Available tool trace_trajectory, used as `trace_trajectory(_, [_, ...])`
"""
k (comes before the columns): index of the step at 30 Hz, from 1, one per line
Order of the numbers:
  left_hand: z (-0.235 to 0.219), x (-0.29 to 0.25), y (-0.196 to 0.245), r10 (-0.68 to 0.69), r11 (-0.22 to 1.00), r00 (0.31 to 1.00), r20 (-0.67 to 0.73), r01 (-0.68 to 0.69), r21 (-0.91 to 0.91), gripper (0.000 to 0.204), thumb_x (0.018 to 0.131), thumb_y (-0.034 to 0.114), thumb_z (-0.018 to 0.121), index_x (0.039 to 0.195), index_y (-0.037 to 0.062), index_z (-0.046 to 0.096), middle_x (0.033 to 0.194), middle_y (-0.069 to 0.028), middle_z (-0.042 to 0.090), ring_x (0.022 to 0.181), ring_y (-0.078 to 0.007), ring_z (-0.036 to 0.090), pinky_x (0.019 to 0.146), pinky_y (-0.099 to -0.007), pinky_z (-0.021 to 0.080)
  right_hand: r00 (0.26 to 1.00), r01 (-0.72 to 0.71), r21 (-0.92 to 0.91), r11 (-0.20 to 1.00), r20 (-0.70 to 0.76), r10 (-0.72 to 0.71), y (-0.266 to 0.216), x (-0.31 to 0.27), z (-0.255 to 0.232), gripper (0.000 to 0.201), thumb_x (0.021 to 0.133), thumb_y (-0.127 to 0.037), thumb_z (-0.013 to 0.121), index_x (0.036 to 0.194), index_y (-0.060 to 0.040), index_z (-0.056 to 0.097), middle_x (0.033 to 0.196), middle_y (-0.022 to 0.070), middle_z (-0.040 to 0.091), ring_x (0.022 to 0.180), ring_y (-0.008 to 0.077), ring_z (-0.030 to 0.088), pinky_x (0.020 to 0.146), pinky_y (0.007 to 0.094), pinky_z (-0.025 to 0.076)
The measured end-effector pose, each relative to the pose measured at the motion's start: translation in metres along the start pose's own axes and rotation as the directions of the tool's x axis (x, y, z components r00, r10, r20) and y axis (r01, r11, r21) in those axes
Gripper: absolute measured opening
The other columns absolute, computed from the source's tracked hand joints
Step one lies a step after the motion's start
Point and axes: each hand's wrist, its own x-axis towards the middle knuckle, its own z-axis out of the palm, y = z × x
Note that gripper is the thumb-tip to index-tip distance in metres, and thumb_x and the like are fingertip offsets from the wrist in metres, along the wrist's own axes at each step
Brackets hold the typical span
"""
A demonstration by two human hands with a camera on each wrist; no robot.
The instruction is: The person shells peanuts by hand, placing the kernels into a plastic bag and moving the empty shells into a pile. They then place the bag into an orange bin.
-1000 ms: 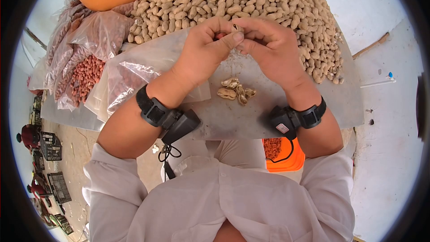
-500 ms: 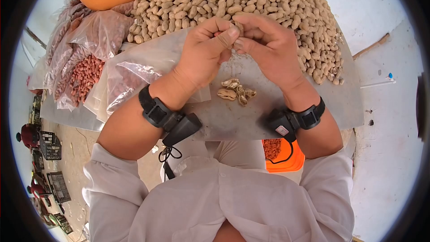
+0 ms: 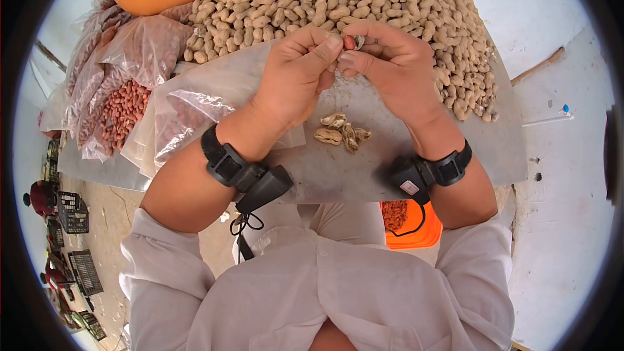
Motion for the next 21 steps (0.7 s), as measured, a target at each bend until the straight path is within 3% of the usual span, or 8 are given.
trace_trajectory(5, [-0.001, 0.001, -0.001, -0.024, 0.998, 1.0, -0.004, 0.024, -0.059, 0.013, 0.091, 0.013, 0.049, 0.083, 0.0051, 0.055, 0.072, 0.0014, 0.051, 0.049, -0.0038, 0.031, 0.045, -0.0181, 0.025, 0.999, 0.029, 0.017, 0.999, -0.028, -0.028, 0.004, 0.002, 0.001, 0.025, 0.076, 0.003, 0.061, 0.101, 0.0009, 0.059, 0.08, 0.0026, 0.061, 0.069, 0.0075, 0.058, 0.062, 0.0211, 0.049])
trace_trajectory(11, [0.002, 0.002, 0.0, -0.079, 0.99, 0.995, -0.069, 0.07, -0.126, 0.017, 0.091, 0.016, 0.049, 0.083, 0.0023, 0.055, 0.07, -0.0006, 0.051, 0.052, -0.0059, 0.035, 0.044, -0.018, 0.028, 0.989, 0.141, -0.157, 0.977, -0.013, -0.145, 0.005, 0.003, -0.001, 0.028, 0.076, 0.003, 0.061, 0.103, -0.0017, 0.059, 0.082, 0.0025, 0.061, 0.07, 0.0071, 0.059, 0.062, 0.02, 0.049])
trace_trajectory(16, [-0.001, 0.003, 0.004, -0.234, 0.955, 0.971, -0.042, 0.221, -0.198, 0.016, 0.092, 0.015, 0.045, 0.084, 0.0026, 0.053, 0.071, -0.001, 0.049, 0.051, -0.0056, 0.033, 0.044, -0.0176, 0.028, 0.951, 0.291, -0.426, 0.856, 0.036, -0.306, 0.003, 0.005, -0.001, 0.029, 0.072, 0.004, 0.061, 0.099, -0.0052, 0.062, 0.082, 0.0051, 0.062, 0.068, 0.0109, 0.061, 0.059, 0.0219, 0.049])
trace_trajectory(21, [-0.007, 0.005, 0.006, -0.309, 0.914, 0.951, 0.013, 0.301, -0.271, 0.02, 0.092, 0.017, 0.045, 0.081, 0.0022, 0.054, 0.067, -0.0031, 0.049, 0.05, -0.0064, 0.034, 0.043, -0.0179, 0.029, 0.906, 0.404, -0.511, 0.759, 0.11, -0.408, 0.001, 0.007, -0.001, 0.028, 0.071, 0.004, 0.06, 0.096, -0.0059, 0.064, 0.084, 0.0074, 0.062, 0.067, 0.0144, 0.061, 0.06, 0.0232, 0.049])
